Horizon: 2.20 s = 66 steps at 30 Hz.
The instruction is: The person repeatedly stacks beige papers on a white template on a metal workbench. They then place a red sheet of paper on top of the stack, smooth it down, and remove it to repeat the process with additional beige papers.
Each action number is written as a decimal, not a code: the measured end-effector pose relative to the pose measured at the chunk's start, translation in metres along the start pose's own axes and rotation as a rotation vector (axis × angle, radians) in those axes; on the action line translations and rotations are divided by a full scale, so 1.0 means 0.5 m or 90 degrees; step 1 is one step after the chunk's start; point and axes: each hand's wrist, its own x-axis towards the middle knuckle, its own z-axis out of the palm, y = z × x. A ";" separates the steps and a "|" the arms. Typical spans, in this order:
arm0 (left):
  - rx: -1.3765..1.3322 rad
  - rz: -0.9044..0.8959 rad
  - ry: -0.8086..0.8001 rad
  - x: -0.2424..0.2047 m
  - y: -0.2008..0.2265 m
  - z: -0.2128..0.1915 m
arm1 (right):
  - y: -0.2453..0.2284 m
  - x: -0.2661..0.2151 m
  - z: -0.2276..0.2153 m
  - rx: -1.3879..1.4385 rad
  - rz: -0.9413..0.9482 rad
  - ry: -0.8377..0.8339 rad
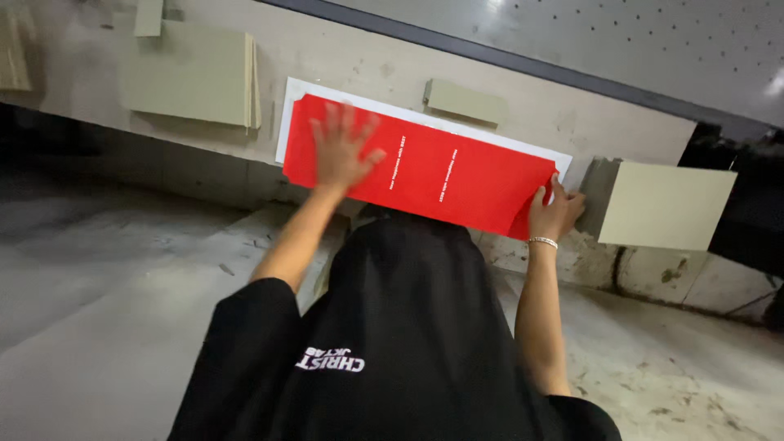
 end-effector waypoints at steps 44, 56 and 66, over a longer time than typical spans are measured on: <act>-0.075 -0.128 0.035 -0.002 0.151 -0.032 | -0.153 -0.045 -0.027 -0.006 -0.058 -0.121; 0.098 -0.022 0.109 -0.017 0.109 0.041 | -0.153 -0.053 -0.030 0.038 -0.033 -0.146; -0.003 -0.233 -0.059 -0.022 0.027 -0.042 | -0.584 -0.134 0.028 0.207 -0.284 -0.096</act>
